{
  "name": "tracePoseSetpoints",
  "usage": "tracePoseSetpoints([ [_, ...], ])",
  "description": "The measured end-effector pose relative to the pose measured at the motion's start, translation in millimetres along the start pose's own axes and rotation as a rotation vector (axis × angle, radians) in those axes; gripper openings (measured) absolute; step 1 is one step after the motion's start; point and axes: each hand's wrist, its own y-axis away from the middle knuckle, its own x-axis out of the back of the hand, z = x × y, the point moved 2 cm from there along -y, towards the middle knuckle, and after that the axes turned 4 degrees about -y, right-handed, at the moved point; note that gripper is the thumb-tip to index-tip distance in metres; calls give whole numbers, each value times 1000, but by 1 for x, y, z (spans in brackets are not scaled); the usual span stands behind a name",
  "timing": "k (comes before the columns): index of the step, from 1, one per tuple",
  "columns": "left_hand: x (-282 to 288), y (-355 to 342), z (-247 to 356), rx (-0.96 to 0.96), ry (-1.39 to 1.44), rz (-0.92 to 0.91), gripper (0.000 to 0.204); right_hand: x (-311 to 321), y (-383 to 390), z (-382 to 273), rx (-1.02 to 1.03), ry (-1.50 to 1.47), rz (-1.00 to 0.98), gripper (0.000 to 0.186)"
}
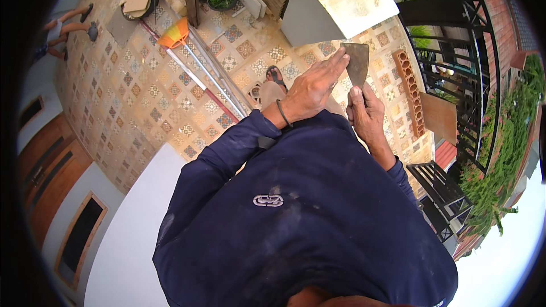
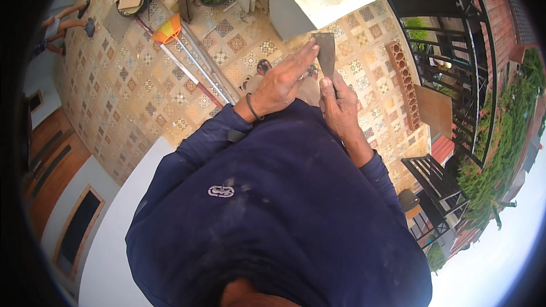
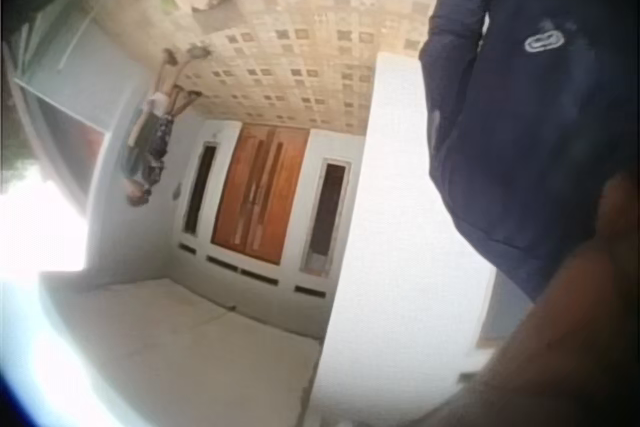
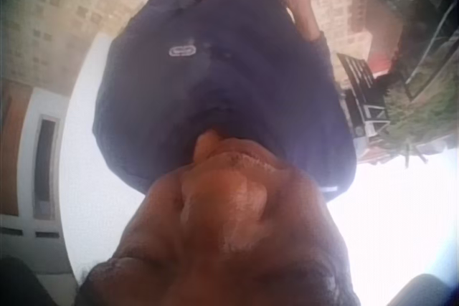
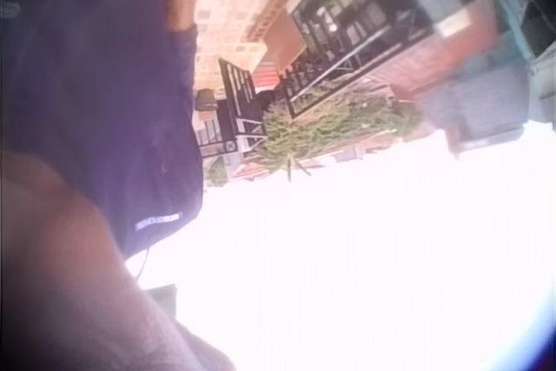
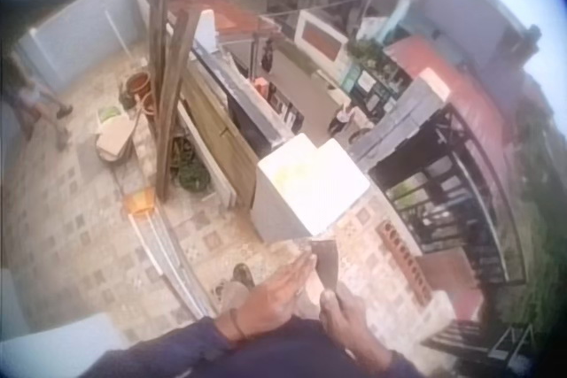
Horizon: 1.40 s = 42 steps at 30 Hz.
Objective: The person smooths a freshly plastered concrete surface using a trowel and a sanding block. They repeatedly rub the surface to even out the texture, occasionally switching between tools and adjusting their grip.
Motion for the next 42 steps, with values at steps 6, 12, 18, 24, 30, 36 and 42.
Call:
tracePoseSetpoints([
  [6, 3, -4, -1, 16, 13, 15, 76, -5, -6, -5, -58, -18, 23, 31],
  [12, -3, -10, -9, 13, 70, -6, 77, -16, -10, -1, -7, -3, 83, 31],
  [18, -3, -9, -13, 8, 82, -23, 75, -18, -9, 1, 10, 17, 74, 29],
  [24, -4, -9, -13, 5, 110, -11, 81, -19, -10, 4, 10, 31, 94, 28],
  [30, -7, -8, -11, 36, 160, -13, 80, -18, -10, 2, 52, 58, 109, 26],
  [36, -9, -9, -9, 43, 131, -14, 77, -16, -11, 2, -19, -4, 98, 24],
  [42, -9, -8, -9, 52, 110, -13, 79, -15, -13, 6, -65, 27, 81, 38],
])
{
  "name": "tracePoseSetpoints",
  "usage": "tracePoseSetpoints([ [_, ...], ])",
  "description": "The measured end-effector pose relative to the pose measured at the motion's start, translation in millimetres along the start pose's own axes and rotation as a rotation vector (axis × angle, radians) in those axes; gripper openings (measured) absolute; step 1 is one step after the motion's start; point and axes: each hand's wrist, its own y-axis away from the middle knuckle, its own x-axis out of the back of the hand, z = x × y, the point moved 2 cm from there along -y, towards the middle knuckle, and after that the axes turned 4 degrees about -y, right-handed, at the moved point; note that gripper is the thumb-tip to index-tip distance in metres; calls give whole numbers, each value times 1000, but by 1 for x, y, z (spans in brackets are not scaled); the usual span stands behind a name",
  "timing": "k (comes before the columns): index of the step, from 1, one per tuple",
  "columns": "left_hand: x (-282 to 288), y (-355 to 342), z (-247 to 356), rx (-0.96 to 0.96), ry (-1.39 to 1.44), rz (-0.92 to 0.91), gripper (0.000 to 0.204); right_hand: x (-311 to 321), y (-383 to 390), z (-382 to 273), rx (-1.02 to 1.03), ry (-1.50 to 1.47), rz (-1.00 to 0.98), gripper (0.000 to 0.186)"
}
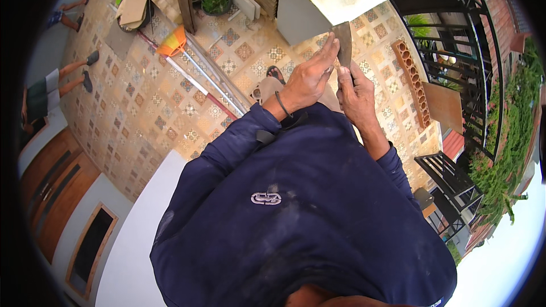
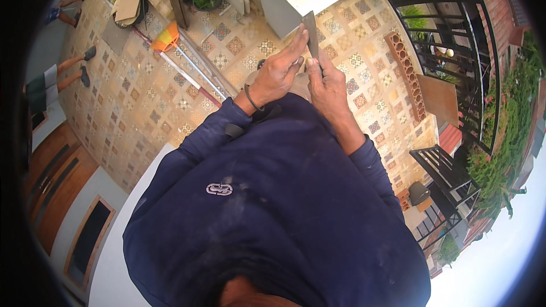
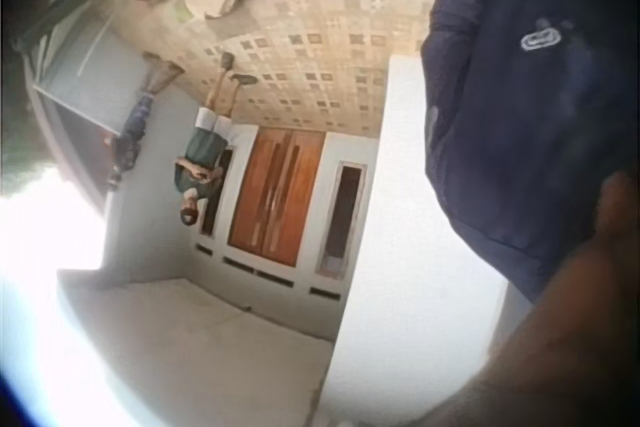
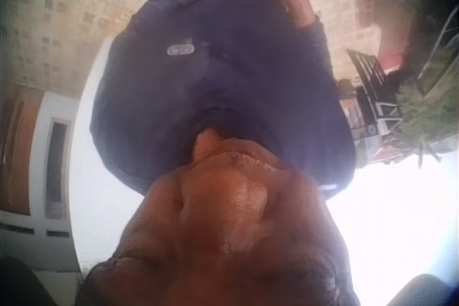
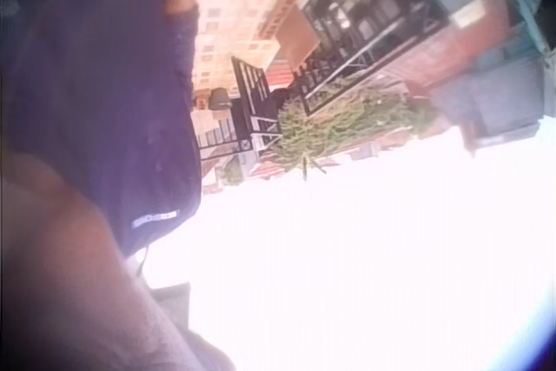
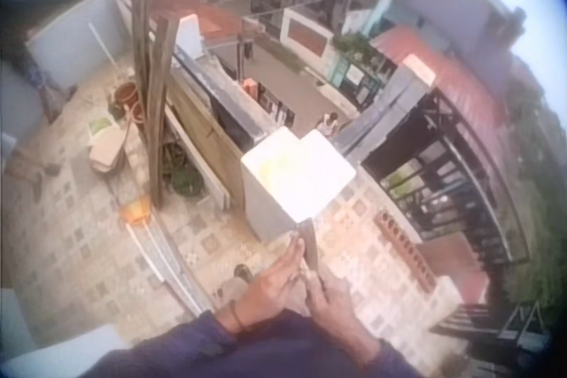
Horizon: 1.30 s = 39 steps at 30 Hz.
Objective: The person smooths a freshly plastered concrete surface using a trowel and a sanding block. They repeatedly rub the surface to even out the texture, occasionally switching between tools and adjusting their grip.
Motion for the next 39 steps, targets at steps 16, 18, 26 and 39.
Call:
tracePoseSetpoints([
  [16, -1, -1, -2, -1, 11, 39, 79, -6, -1, -11, 215, 102, 2, 27],
  [18, 1, -2, -2, 6, 23, 33, 79, -5, -2, -12, 116, 60, 28, 31],
  [26, 1, -4, -7, 16, 19, 61, 77, -2, -6, -10, 147, 92, -1, 40],
  [39, 7, -8, -7, 36, 59, 55, 72, -8, -11, -14, -22, 126, 6, 43],
])
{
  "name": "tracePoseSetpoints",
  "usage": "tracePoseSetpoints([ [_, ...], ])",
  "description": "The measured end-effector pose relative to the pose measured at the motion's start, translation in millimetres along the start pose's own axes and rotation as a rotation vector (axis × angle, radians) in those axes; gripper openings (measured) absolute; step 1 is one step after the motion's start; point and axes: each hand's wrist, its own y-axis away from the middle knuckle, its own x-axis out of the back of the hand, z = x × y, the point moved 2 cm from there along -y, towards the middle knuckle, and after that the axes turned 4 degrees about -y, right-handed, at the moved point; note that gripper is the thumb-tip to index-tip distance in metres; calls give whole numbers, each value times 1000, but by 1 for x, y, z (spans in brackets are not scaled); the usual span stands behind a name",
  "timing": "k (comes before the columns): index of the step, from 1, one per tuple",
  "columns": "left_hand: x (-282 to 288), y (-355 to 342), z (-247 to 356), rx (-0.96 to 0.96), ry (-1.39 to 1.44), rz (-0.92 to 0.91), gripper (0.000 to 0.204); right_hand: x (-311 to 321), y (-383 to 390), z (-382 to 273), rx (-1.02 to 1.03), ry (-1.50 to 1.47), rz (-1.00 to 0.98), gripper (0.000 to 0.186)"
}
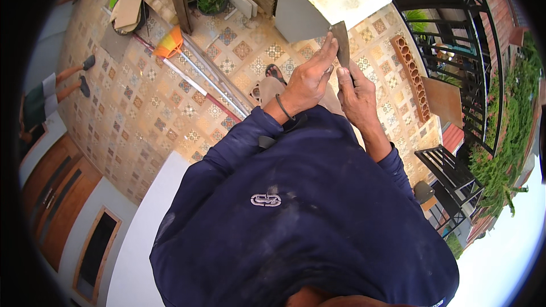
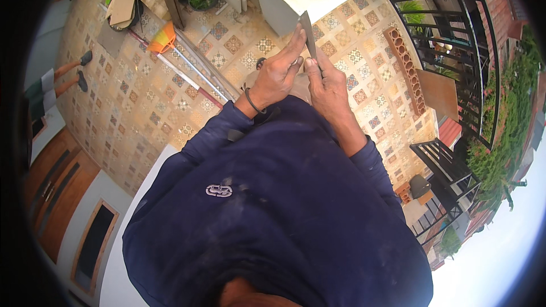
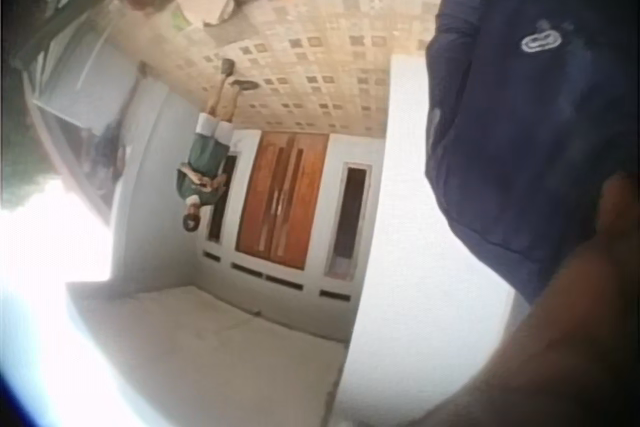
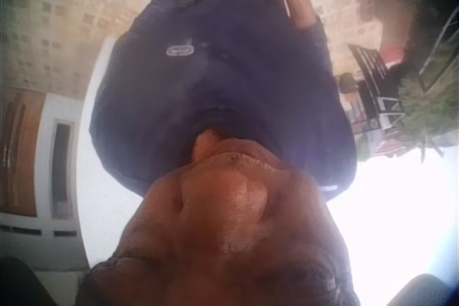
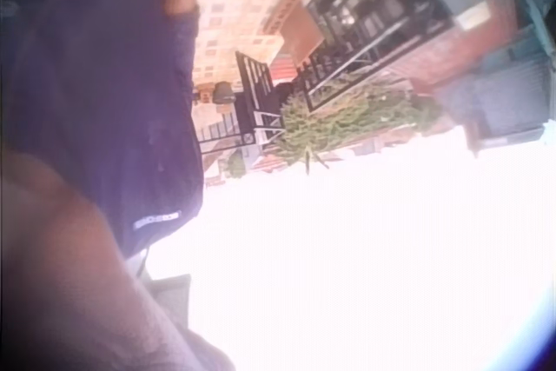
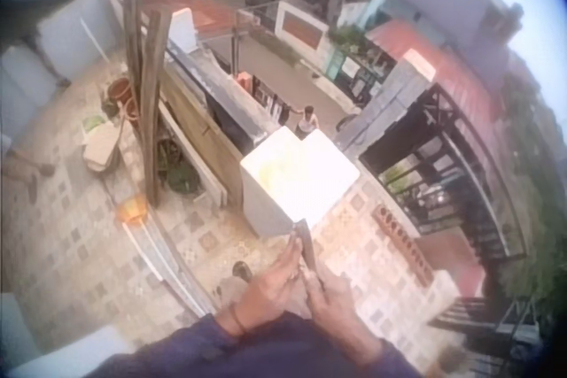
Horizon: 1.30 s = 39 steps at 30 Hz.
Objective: The person smooths a freshly plastered concrete surface using a trowel and a sanding block. They repeatedly rub the surface to even out the texture, occasionally switching between tools and adjusting their grip.
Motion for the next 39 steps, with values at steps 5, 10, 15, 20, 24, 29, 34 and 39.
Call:
tracePoseSetpoints([
  [5, 7, -6, -11, 90, 43, 50, 71, -7, -15, -9, 163, 43, -4, 42],
  [10, 7, -4, -9, -39, -88, 36, 72, -14, -11, -13, 176, -20, 33, 39],
  [15, 7, -3, -10, 6, -8, 13, 73, -16, -5, -16, 114, -34, 26, 40],
  [20, 15, -6, -12, -46, 6, -2, 74, -18, -11, -13, -60, -66, 13, 37],
  [24, 17, -8, -12, -44, -18, -24, 77, -20, -11, -14, -44, -91, 30, 32],
  [29, 19, -8, -15, 12, -7, -1, 79, -25, -14, -21, 95, -151, 43, 34],
  [34, 25, -12, -14, -14, 42, -47, 75, -29, -18, -22, 23, -122, 46, 36],
  [39, 33, -15, -11, 48, 20, 80, 73, -31, -16, -20, 5, -175, 19, 30],
])
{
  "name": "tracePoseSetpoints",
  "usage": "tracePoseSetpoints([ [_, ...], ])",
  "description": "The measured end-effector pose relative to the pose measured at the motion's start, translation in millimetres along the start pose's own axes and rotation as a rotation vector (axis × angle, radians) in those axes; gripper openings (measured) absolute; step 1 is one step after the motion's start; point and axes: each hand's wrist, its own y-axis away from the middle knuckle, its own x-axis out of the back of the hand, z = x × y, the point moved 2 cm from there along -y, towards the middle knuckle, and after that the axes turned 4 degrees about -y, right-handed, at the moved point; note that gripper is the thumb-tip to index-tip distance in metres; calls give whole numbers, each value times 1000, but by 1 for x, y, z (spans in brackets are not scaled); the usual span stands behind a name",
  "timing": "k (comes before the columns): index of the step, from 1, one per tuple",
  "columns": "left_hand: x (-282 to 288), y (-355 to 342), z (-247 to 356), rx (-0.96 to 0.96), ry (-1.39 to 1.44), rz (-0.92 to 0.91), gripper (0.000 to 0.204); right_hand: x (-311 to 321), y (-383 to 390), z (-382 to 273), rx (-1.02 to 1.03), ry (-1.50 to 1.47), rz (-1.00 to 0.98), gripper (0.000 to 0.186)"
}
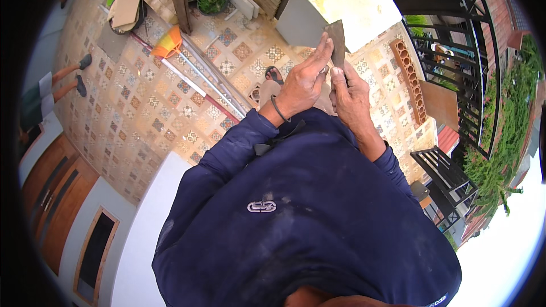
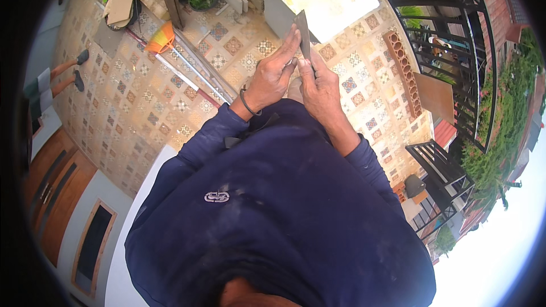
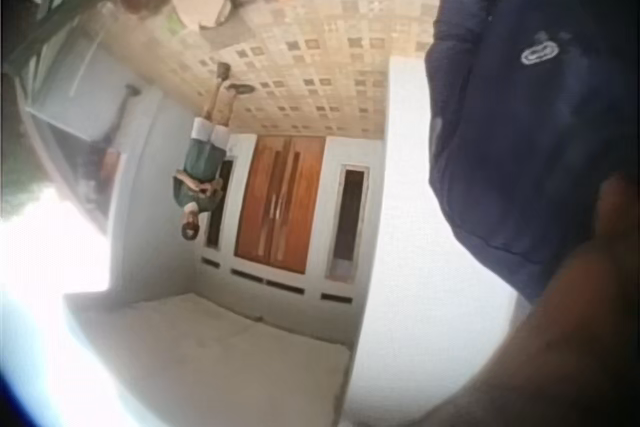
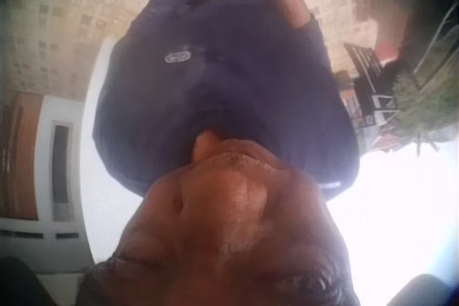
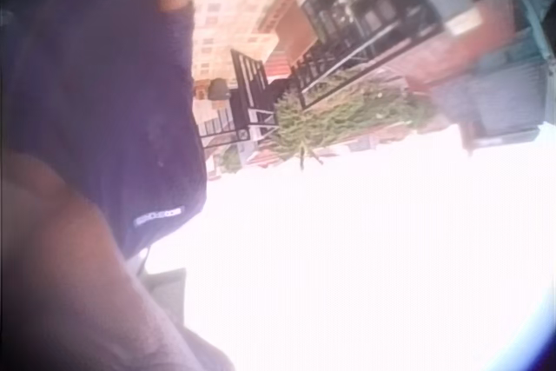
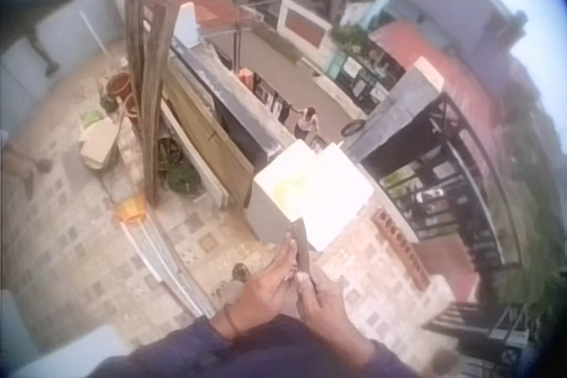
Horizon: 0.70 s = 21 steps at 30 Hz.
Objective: The person smooths a freshly plastered concrete surface using a trowel and a sanding block. They repeatedly rub the surface to even out the texture, occasionally switching between tools and adjusting their grip.
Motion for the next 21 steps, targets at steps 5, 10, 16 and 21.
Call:
tracePoseSetpoints([
  [5, -5, 3, -4, -46, 22, -76, 77, -1, 0, 3, -79, 67, 38, 23],
  [10, -1, 0, -11, -24, -32, -46, 75, -11, -7, -9, 136, -54, -47, 22],
  [16, 1, -10, -6, -48, -32, -66, 73, -11, -15, -17, 4, 20, -17, 31],
  [21, 8, -16, -11, 17, 42, 14, 75, -14, -24, -22, 182, 22, -81, 27],
])
